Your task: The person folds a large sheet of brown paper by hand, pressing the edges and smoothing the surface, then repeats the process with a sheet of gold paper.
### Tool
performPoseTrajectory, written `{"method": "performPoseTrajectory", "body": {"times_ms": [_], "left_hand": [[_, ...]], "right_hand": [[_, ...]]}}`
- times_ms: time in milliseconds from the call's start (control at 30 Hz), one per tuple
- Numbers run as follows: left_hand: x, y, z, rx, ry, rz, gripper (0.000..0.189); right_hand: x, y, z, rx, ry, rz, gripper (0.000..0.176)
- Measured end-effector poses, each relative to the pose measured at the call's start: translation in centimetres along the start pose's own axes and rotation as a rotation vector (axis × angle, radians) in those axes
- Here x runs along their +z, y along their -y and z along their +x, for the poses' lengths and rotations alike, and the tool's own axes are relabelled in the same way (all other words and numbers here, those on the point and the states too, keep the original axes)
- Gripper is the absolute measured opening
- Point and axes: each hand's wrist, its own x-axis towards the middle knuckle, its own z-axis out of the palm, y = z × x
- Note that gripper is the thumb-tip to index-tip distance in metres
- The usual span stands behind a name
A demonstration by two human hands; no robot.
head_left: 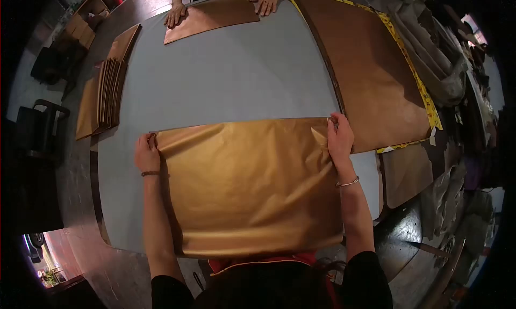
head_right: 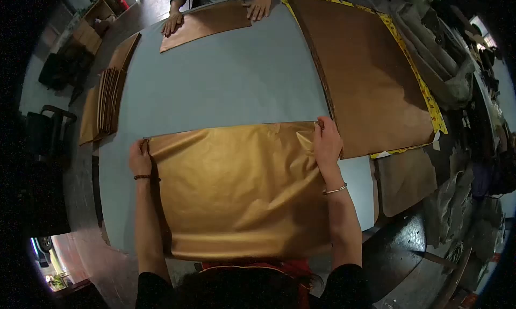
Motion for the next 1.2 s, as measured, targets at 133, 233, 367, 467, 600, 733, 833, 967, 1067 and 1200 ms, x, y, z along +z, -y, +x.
{"method": "performPoseTrajectory", "body": {"times_ms": [133,233,367,467,600,733,833,967,1067,1200], "left_hand": [[0.4,0.5,0.3,0.017,0.015,-0.005,0.017],[0.7,0.8,0.2,-0.003,0.025,0.046,0.015],[0.5,0.7,0.1,0.013,-0.011,0.018,0.013],[0.7,1.1,0.3,-0.026,0.031,-0.009,0.014],[0.7,1.5,0.2,-0.020,0.016,-0.085,0.016],[0.8,1.7,0.8,-0.109,0.031,-0.152,0.023],[-0.8,0.1,0.8,-0.179,0.095,-0.142,0.030],[-0.2,1.6,1.3,-0.223,0.129,-0.195,0.036],[-0.9,1.9,1.7,-0.221,0.143,-0.330,0.037],[-2.2,0.8,1.8,-0.335,0.256,-0.423,0.039]], "right_hand": [[-0.3,0.4,-0.2,0.119,0.024,0.056,0.018],[0.0,-0.2,-0.2,0.199,0.053,0.071,0.019],[0.1,-0.4,-0.2,0.102,0.006,0.011,0.021],[-0.1,-0.1,0.0,0.131,0.017,0.005,0.022],[-0.7,0.8,0.2,0.187,0.046,0.054,0.021],[-0.1,0.2,0.2,0.198,0.039,0.073,0.021],[-0.1,0.1,0.3,0.196,0.055,0.011,0.020],[-0.3,0.5,0.1,0.145,0.045,-0.020,0.020],[0.6,-0.9,-0.2,0.071,0.039,-0.030,0.021],[0.1,-0.6,0.0,0.013,0.068,-0.051,0.022]]}}
